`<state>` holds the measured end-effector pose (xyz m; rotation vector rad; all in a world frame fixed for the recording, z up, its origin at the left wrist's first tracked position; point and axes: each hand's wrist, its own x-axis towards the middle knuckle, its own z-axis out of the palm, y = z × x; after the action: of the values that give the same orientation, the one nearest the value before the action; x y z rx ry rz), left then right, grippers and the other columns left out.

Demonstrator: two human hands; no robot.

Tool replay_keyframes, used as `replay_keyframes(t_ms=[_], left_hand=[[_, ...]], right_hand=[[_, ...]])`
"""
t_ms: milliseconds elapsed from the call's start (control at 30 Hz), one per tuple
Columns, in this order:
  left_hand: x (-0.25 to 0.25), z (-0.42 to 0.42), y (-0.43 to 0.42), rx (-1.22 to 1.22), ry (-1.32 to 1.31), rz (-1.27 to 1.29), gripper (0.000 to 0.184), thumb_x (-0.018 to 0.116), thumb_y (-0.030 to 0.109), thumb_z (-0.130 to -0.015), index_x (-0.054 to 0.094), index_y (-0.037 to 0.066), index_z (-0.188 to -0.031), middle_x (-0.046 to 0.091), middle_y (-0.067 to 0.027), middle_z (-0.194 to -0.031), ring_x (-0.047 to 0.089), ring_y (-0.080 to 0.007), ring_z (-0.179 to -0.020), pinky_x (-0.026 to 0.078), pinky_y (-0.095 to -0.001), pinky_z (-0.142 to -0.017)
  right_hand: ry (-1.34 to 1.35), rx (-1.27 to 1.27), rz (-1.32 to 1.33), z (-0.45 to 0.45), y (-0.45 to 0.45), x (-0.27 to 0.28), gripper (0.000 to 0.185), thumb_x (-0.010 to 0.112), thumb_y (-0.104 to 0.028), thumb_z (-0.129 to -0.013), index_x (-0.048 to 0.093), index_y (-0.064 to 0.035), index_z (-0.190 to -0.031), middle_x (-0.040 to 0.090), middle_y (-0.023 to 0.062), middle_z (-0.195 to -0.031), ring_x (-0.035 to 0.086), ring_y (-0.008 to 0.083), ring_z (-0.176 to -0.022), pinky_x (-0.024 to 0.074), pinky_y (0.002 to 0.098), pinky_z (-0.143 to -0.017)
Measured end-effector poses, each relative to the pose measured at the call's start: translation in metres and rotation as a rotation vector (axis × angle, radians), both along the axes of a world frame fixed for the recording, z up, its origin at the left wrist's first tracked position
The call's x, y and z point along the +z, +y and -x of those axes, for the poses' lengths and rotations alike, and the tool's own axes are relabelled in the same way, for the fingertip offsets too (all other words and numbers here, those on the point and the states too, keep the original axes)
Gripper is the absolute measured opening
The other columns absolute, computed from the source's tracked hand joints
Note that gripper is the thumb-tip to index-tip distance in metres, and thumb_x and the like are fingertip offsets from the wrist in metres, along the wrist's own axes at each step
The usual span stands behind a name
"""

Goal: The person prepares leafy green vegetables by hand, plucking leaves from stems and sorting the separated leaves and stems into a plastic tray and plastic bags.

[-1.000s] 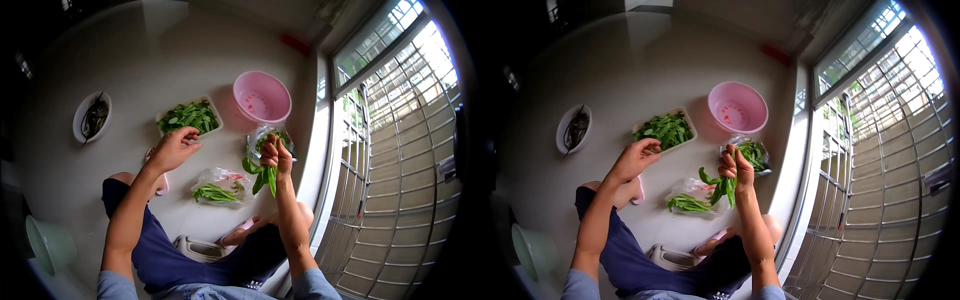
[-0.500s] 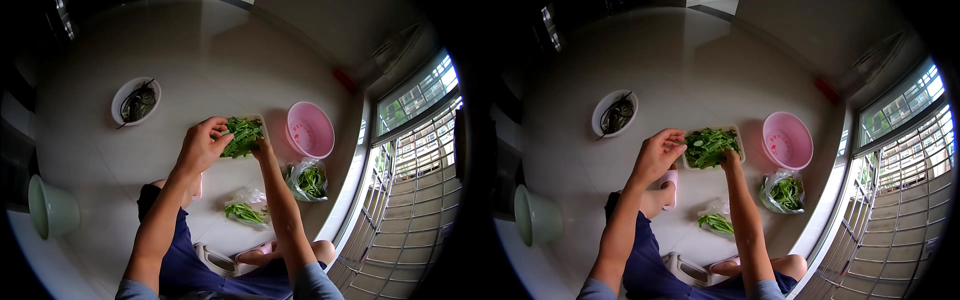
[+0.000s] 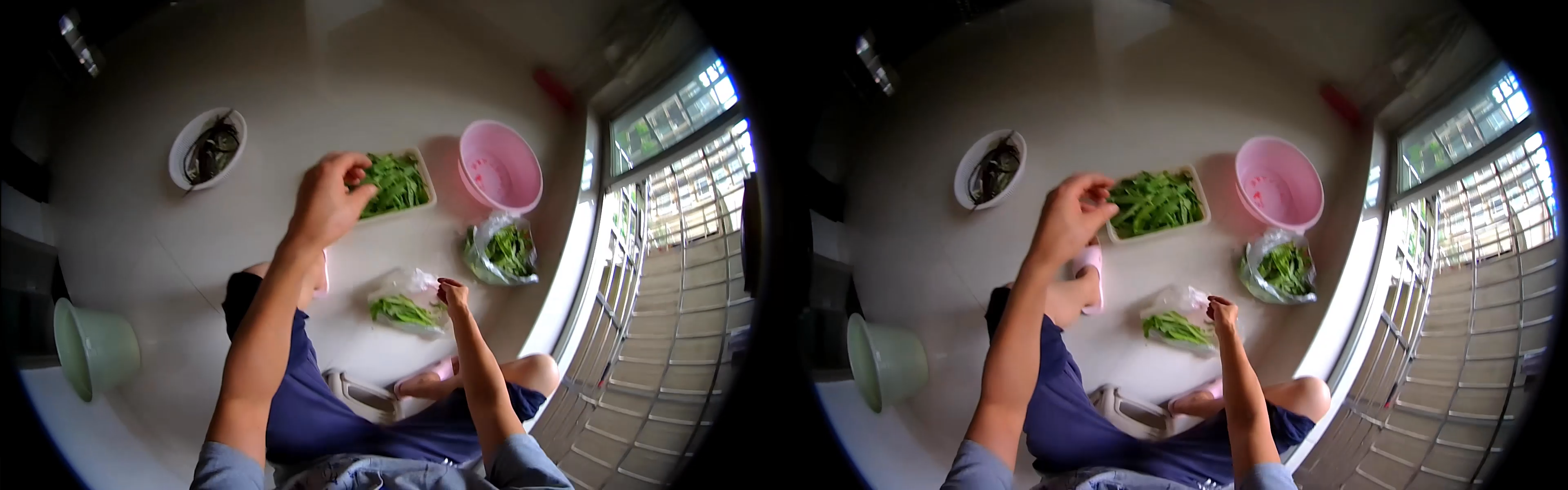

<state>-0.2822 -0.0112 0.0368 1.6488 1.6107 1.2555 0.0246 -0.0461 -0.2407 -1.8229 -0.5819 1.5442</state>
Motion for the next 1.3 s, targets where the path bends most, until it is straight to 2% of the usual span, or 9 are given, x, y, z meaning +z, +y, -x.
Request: replay_keyframes(t_ms=[133,300,400,467,500,633,700,900,1300], left_hand=[[0.0,-0.027,-0.006,-0.064,-0.002,0.03,0.012,0.057,0.001,-0.066,0.056,-0.001,-0.078,0.056,-0.0059,-0.064,0.051,-0.0112,-0.059,0.042,-0.0224,-0.056],[-0.007,-0.063,-0.005,-0.182,0.209,-0.121,0.008,0.059,0.006,-0.066,0.059,0.001,-0.073,0.058,-0.0081,-0.065,0.053,-0.0175,-0.059,0.042,-0.0278,-0.057],[-0.012,-0.078,0.001,-0.255,0.37,-0.13,0.019,0.061,0.014,-0.068,0.06,0.001,-0.081,0.059,-0.0104,-0.072,0.054,-0.0245,-0.07,0.043,-0.0321,-0.064],[-0.011,-0.087,0.001,-0.276,0.453,-0.301,0.031,0.06,0.022,-0.069,0.057,-0.001,-0.089,0.057,-0.0129,-0.085,0.051,-0.0262,-0.083,0.041,-0.0323,-0.073],[-0.011,-0.087,0.0,-0.3,0.513,-0.193,0.04,0.059,0.026,-0.07,0.053,-0.002,-0.097,0.052,-0.0147,-0.099,0.046,-0.028,-0.094,0.038,-0.0333,-0.08],[-0.031,-0.089,0.001,-0.3,0.541,-0.184,0.048,0.058,0.034,-0.069,0.049,0.0,-0.101,0.048,-0.011,-0.099,0.043,-0.0248,-0.092,0.035,-0.035,-0.079],[-0.035,-0.088,-0.001,-0.311,0.564,-0.114,0.053,0.059,0.035,-0.068,0.047,-0.002,-0.103,0.045,-0.0131,-0.104,0.041,-0.0268,-0.097,0.034,-0.036,-0.082],[-0.027,-0.084,-0.005,-0.374,0.668,0.117,0.065,0.051,0.042,-0.073,0.035,-0.007,-0.113,0.034,-0.0175,-0.117,0.029,-0.0303,-0.111,0.027,-0.0374,-0.091],[-0.039,-0.087,-0.011,-0.485,0.724,0.089,0.061,0.052,0.038,-0.073,0.034,-0.003,-0.114,0.034,-0.0152,-0.116,0.032,-0.0275,-0.107,0.031,-0.0376,-0.087]], right_hand=[[-0.077,-0.205,0.098,-0.047,-0.075,-0.011,0.015,0.053,0.005,-0.064,0.057,0.0023,-0.078,0.053,0.006,-0.062,0.052,0.0141,-0.051,0.0459,0.0234,-0.047],[-0.169,-0.088,0.107,-0.052,-0.086,-0.039,0.021,0.045,0.006,-0.062,0.06,0.0038,-0.077,0.056,0.0077,-0.062,0.053,0.0129,-0.053,0.0447,0.0216,-0.046],[-0.602,0.235,0.003,-0.041,-0.083,-0.052,0.016,0.049,-0.007,-0.068,0.062,-0.0043,-0.077,0.06,0.0137,-0.069,0.058,0.0249,-0.061,0.0457,0.0323,-0.058],[-0.701,0.381,-0.082,-0.038,-0.084,-0.057,0.016,0.048,-0.011,-0.069,0.061,-0.0044,-0.075,0.058,0.0151,-0.069,0.057,0.0273,-0.062,0.0456,0.0338,-0.058],[-0.808,0.526,-0.178,-0.03,-0.08,-0.052,0.018,0.047,-0.015,-0.07,0.061,-0.0045,-0.073,0.057,0.0165,-0.068,0.057,0.0297,-0.063,0.0454,0.0354,-0.059],[-0.906,0.758,-0.059,-0.026,-0.08,-0.083,0.02,0.046,-0.017,-0.07,0.056,0.0,-0.068,0.055,0.0224,-0.073,0.052,0.0389,-0.07,0.0426,0.0442,-0.063],[-0.849,0.842,0.023,-0.022,-0.081,-0.067,0.025,0.045,-0.017,-0.072,0.052,0.0003,-0.089,0.053,0.0232,-0.088,0.05,0.0372,-0.084,0.0396,0.044,-0.074],[-0.978,0.949,0.023,-0.035,-0.089,-0.091,0.018,0.046,-0.012,-0.069,0.06,-0.0026,-0.077,0.057,0.0193,-0.082,0.053,0.0341,-0.083,0.042,0.0394,-0.072],[-1.109,0.946,0.034,-0.033,-0.085,-0.068,0.02,0.047,-0.01,-0.067,0.06,-0.004,-0.079,0.057,0.0177,-0.084,0.054,0.0306,-0.083,0.0416,0.0367,-0.073]])
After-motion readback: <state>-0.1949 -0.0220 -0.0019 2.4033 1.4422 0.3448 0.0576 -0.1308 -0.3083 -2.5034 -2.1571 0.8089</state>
